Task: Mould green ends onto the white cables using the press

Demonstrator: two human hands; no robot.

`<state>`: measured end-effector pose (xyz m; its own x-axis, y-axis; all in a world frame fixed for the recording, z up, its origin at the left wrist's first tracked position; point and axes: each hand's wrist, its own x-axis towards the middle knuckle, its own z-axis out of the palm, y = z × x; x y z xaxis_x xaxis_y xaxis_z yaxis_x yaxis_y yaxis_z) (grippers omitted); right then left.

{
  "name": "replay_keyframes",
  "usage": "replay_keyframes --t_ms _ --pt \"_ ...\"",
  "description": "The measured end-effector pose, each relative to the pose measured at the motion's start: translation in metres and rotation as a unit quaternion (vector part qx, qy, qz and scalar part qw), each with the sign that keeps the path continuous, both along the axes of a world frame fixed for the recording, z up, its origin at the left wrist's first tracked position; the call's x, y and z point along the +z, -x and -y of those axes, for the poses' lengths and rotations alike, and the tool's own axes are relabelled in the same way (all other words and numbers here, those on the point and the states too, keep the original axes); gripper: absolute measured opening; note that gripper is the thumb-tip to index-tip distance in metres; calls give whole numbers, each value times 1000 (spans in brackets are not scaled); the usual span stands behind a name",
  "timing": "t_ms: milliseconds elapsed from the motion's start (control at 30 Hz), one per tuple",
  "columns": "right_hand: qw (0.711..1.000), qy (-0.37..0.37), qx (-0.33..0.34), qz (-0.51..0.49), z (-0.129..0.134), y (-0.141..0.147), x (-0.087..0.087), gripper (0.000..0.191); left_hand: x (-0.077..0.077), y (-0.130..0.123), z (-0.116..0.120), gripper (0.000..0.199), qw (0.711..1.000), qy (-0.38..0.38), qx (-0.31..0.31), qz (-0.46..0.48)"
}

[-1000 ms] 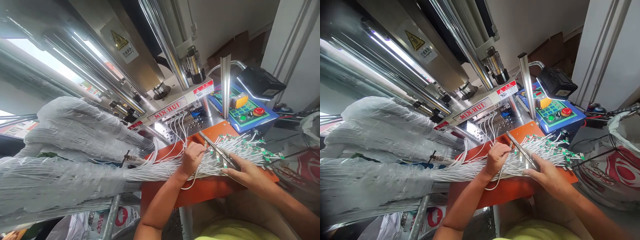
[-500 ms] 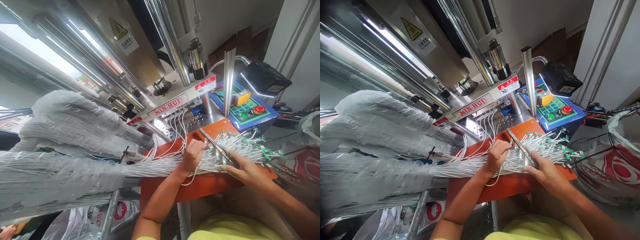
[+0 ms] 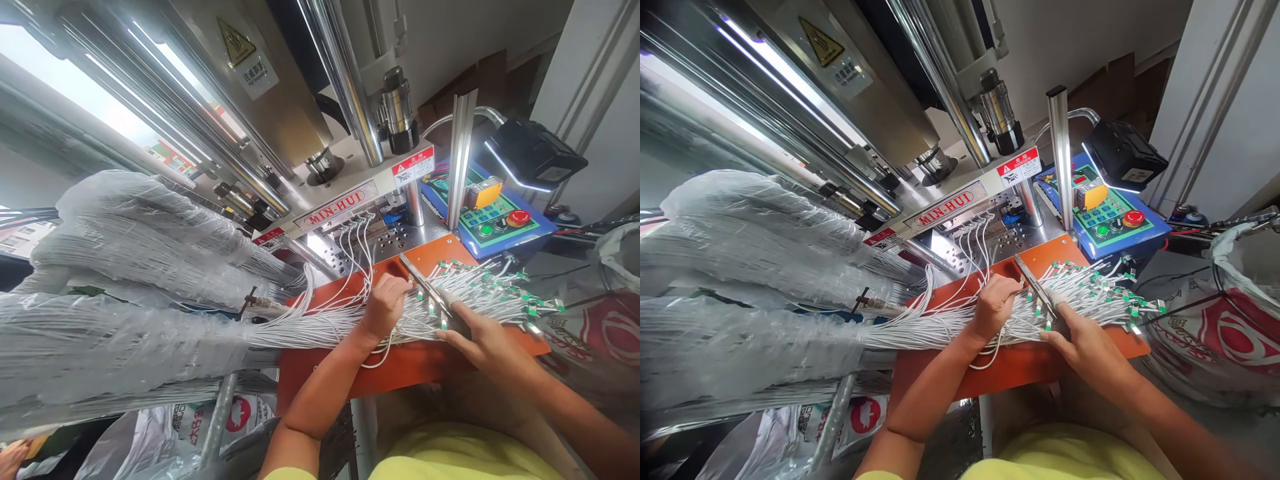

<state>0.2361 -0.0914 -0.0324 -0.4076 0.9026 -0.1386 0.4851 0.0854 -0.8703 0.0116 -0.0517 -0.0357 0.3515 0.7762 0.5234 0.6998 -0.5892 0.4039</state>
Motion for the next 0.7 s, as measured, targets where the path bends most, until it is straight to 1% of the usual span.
replay_keyframes --t_ms 133,233,300,367,433,467,500,533,567,600,633,667,700 --pt "997 -26 27 74 -2 4 -1 50 -6 0 -2 23 1000 10 10 -16" --pt "976 -50 40 206 -7 8 3 56 -8 1 -4 20 997 52 33 -39" --pt "954 -85 66 280 -12 7 7 61 -2 0 -5 12 994 76 51 -65" --pt "934 -126 105 318 -19 2 13 66 10 -1 -6 4 992 82 51 -86" --pt "916 -165 114 348 -31 -3 23 68 25 2 -6 12 994 73 34 -77" --pt "909 -185 103 358 -39 -4 29 68 32 6 -7 12 996 66 36 -53" --pt "906 -207 87 360 -48 -2 35 66 37 12 -9 10 997 59 52 -19" --pt "905 -229 72 351 -60 4 41 63 41 22 -13 9 995 51 86 26" --pt "907 -251 69 332 -73 14 45 59 42 33 -18 9 987 45 133 79" --pt "909 -273 77 305 -89 28 48 55 42 47 -24 9 971 43 187 140" --pt "911 -294 90 276 -106 46 49 51 39 61 -32 7 948 48 237 206" --pt "910 -314 114 245 -125 67 48 47 35 75 -40 8 922 61 269 272" --pt "906 -338 124 222 -145 90 45 44 30 87 -49 11 893 88 285 336"
